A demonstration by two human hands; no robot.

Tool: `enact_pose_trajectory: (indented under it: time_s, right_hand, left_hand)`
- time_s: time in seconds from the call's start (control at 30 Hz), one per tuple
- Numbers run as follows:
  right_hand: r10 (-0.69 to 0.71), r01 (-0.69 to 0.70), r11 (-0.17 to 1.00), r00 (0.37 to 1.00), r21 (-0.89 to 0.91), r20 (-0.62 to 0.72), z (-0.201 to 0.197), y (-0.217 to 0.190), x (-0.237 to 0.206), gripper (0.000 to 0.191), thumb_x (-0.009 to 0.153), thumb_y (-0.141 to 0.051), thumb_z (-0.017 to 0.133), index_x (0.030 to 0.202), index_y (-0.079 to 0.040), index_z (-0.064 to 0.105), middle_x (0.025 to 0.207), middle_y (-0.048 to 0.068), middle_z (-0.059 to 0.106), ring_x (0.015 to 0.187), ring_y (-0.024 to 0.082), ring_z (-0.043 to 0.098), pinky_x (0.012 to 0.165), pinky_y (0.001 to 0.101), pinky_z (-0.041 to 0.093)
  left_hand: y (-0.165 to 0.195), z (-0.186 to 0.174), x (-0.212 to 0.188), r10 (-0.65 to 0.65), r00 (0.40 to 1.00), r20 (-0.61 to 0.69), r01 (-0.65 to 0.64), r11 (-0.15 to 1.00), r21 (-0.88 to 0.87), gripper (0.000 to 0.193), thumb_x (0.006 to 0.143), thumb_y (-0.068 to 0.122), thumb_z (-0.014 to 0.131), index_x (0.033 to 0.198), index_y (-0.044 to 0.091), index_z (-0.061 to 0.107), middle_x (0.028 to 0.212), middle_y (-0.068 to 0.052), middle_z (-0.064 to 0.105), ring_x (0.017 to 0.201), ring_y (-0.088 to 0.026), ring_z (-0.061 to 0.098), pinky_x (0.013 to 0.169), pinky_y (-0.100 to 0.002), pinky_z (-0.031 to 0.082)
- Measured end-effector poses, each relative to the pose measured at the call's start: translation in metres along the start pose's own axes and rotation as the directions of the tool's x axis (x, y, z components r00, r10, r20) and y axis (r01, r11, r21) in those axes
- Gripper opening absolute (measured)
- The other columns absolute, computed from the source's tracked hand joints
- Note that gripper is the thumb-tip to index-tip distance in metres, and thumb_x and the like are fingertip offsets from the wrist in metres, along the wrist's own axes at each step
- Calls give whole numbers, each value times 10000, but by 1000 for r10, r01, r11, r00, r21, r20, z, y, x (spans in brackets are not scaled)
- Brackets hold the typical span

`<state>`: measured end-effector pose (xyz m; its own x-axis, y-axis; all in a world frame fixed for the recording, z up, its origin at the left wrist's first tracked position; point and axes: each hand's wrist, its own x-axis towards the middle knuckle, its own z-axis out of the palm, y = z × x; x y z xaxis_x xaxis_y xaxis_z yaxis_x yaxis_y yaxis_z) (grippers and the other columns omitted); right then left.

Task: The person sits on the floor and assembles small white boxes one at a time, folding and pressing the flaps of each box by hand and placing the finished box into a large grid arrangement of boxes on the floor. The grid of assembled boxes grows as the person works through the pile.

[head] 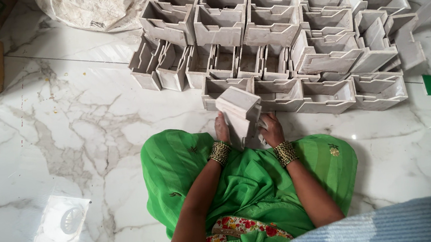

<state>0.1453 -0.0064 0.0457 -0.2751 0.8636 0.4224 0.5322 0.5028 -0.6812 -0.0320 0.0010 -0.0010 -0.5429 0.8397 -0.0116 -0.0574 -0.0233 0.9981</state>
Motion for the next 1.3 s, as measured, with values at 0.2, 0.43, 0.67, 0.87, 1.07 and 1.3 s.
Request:
enact_pose_trajectory:
  time_s: [0.2,0.43,0.67,0.87,1.07,1.3]
  right_hand:
    - [161,-162,986,986,-28,-28,-4,9,-3,428,774,-15,752,1193,-33,667,1176,177,638,1075,373,651,910,428,538]
    - [146,-149,986,988,-74,-50,-7,9,2,432,776,18,719,1202,-40,681,1189,180,636,1075,392,653,905,431,546]
    - [41,-34,996,996,83,-84,-6,11,7,475,741,27,683,1211,-37,653,1162,168,632,1127,370,616,943,424,540]
    - [-8,0,997,994,-74,-109,-9,12,6,456,755,-8,733,1205,-35,665,1151,201,640,1116,405,609,952,445,523]
    - [20,-26,998,994,-59,-109,-10,10,5,465,737,-56,784,1187,-37,667,1118,208,646,1077,415,623,924,451,532]
    - [32,-58,990,981,-132,-191,-15,11,4,486,714,2,752,1191,-6,663,1177,218,661,1074,431,648,901,449,547]
  left_hand:
    - [-7,3,-14,165,907,386,-203,977,59,541,915,319,727,1259,-76,593,1075,-191,661,919,-249,627,822,-377,528]
    - [-12,1,-15,84,779,622,-15,993,-115,661,820,47,848,1367,-56,491,1191,-145,704,1050,-151,682,923,-310,575]
    - [-19,3,-13,43,634,772,130,978,-161,326,924,-86,795,1228,-142,694,1147,-233,785,1041,-256,760,978,-370,634]
    - [-20,6,-18,-32,706,707,255,943,-212,461,764,-56,788,1194,-18,628,1142,-120,749,1032,-185,735,922,-346,633]
    - [-16,3,-12,-118,663,739,235,971,-55,575,738,54,909,1240,-67,656,1167,-156,760,1049,-207,727,960,-355,601]
    - [-15,3,-14,-74,657,750,242,963,-116,641,720,59,906,1288,-41,623,1196,-142,742,1092,-210,705,979,-354,581]
